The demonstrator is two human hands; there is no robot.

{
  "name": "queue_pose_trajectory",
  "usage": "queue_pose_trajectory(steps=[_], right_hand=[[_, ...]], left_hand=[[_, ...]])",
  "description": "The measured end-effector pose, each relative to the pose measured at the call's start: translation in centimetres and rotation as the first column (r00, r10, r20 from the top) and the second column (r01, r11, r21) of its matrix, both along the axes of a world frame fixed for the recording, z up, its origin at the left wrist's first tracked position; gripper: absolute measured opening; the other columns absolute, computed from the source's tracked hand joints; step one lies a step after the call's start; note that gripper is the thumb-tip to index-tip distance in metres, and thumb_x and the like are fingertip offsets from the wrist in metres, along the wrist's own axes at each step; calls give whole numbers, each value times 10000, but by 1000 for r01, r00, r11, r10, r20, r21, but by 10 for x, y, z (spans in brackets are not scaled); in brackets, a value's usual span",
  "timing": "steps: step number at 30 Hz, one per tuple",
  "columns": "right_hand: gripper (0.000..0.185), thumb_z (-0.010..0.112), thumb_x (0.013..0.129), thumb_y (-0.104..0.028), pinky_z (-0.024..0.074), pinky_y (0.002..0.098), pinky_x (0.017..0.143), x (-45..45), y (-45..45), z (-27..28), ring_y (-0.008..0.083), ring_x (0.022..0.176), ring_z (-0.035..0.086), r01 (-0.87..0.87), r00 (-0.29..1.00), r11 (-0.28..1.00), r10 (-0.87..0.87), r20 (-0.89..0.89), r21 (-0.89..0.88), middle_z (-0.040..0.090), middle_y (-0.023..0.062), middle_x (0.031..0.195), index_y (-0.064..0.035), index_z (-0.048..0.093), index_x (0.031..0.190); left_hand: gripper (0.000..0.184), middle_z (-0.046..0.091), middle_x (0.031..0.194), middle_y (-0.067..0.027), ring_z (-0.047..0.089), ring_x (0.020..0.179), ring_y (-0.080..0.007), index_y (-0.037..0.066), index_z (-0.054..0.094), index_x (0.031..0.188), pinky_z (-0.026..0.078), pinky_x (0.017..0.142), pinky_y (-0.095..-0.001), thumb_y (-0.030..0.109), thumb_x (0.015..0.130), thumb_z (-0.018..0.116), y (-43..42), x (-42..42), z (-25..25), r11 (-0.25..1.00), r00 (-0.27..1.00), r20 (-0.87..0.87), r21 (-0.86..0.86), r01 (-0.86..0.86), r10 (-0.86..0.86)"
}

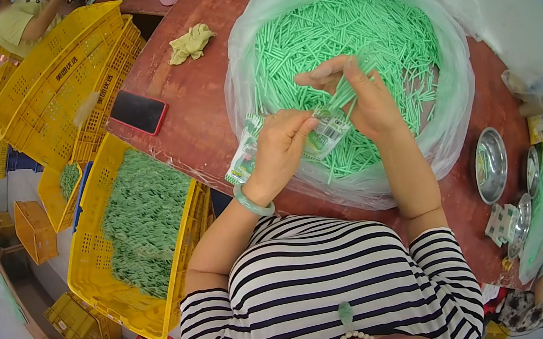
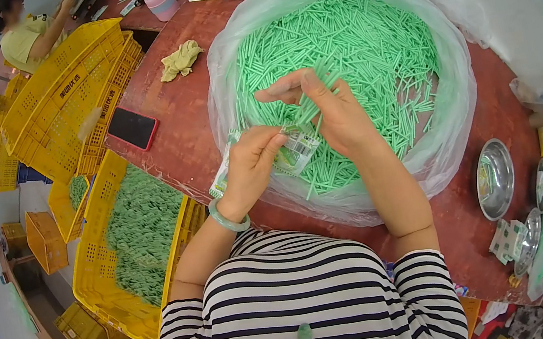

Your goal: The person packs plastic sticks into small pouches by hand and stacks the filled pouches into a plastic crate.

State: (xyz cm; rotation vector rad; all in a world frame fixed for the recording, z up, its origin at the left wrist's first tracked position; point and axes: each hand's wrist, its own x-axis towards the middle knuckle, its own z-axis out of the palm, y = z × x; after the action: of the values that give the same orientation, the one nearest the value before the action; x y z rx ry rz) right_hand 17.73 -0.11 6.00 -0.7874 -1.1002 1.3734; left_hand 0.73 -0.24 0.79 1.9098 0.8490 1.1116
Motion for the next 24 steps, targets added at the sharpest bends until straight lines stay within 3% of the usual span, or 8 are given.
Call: queue_pose_trajectory(steps=[8, 12, 14, 19, 24], right_hand=[[466, 375, 981, -406, 392, 368, 928, 12, 4, -1, 230, 1009, 581, 83, 996, 994, -83, 7, 73, 642, 168, 1041, 2, 599, 1015], [483, 388, 974, -415, 399, 393, 943, 5, -5, -3, 239, 1031, 573, -12, 994, 998, 6, 106, 57, 634, 163, 1082, 12, 611, 1009], [489, 394, 971, -418, 396, 398, 954, 5, -7, -9, 242, 1051, 565, -54, 989, 998, 47, 144, 43, 629, 164, 1096, 16, 614, 1017], [394, 470, 961, -316, 363, 382, 997, 14, -14, -15, 242, 1143, 511, -172, 957, 985, 163, 239, 16, 578, 165, 1184, 6, 590, 1154], [417, 476, 952, -295, 343, 366, 1002, 17, -20, 6, 247, 1166, 491, -30, 897, 998, 2, 443, 57, 552, 170, 1222, 2, 538, 1238]], left_hand=[[129, 588, 742, -89, 539, 721, -232, -18, 626, 892, 416, 684, -321, 106, 872, 599, 0, 5, -1, 994, 998, 32, -98, 49, -46], [134, 604, 722, -87, 537, 693, -244, 14, 650, 871, 391, 655, -343, 140, 865, 603, -2, 13, -2, 995, 996, 84, -96, 3, 5], [131, 604, 720, -82, 530, 686, -238, 13, 650, 876, 392, 658, -336, 135, 865, 604, -3, 14, -1, 984, 988, 144, -178, -19, 45], [118, 611, 735, -82, 531, 690, -231, 15, 653, 891, 402, 677, -332, 118, 864, 602, -1, 22, 1, 989, 982, 180, -147, -33, 60], [118, 620, 755, -86, 542, 691, -235, 18, 657, 914, 408, 692, -335, 105, 865, 595, 7, 35, 7, 997, 976, 218, -76, -10, 27]])
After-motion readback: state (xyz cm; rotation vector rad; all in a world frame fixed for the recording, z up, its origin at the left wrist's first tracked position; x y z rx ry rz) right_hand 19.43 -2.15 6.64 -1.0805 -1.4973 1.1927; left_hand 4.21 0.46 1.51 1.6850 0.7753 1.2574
